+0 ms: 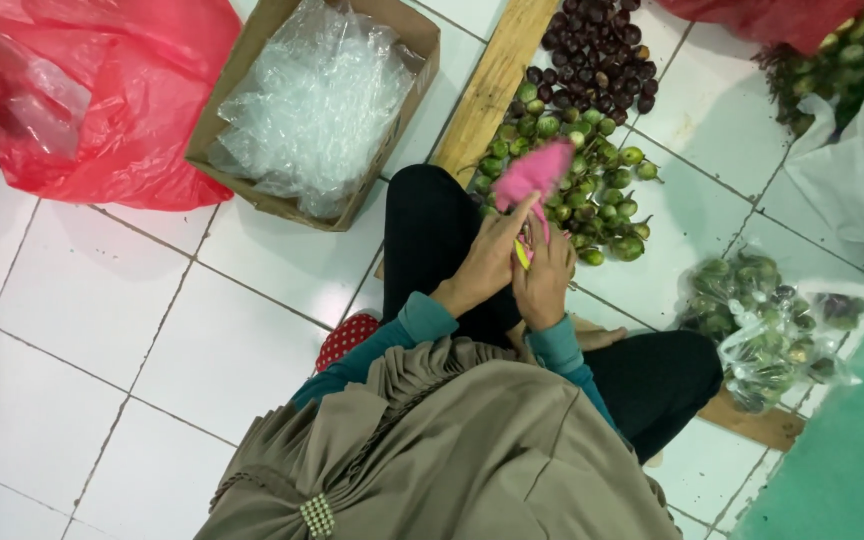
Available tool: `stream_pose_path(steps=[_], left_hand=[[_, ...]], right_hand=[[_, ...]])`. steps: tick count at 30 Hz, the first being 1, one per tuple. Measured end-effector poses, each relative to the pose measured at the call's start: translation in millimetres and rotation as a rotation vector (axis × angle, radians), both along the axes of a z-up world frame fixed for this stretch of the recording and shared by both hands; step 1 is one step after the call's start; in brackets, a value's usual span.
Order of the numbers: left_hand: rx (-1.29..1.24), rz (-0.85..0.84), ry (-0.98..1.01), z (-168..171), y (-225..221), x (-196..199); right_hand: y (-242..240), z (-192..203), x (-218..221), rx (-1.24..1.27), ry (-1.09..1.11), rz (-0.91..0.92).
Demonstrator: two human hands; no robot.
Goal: A person sitting on a tiled floor is manually sorting small green fruits from a pile and placing them into small, clear plastic bags, which are then placed into a cardboard box.
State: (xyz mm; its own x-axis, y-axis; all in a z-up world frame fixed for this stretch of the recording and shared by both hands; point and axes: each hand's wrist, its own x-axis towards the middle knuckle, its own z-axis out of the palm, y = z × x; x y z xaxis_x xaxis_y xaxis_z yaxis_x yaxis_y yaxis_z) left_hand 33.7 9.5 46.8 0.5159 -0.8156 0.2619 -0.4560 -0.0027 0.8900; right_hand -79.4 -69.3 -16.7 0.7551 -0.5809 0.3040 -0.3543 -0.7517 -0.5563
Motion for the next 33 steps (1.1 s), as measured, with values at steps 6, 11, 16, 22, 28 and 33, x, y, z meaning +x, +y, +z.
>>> stream_pose_path(steps=[6,11,16,22,28,33], left_hand=[[0.026,-0.008,0.13,-61,15,-6],[-0.013,-0.015,0.137,-48,21,4],[-0.052,-0.044,0.113,-41,37,16],[-0.044,-0.064,0.195,-41,45,24],[0.006,-0.051,0.234,-43,58,45],[0.153,-0.015,0.209,-19,71,72]], right_hand=[[-12,-18,7,0.293,-0.029,-0.227],[-26,12,8,0.594,-0.063,-0.179],[-31,38,-5,0.863,0.031,0.018],[-38,39,-13,0.874,0.191,0.01],[-56,2,-56,0.885,0.213,-0.055],[-49,40,-62,0.637,0.136,-0.05]])
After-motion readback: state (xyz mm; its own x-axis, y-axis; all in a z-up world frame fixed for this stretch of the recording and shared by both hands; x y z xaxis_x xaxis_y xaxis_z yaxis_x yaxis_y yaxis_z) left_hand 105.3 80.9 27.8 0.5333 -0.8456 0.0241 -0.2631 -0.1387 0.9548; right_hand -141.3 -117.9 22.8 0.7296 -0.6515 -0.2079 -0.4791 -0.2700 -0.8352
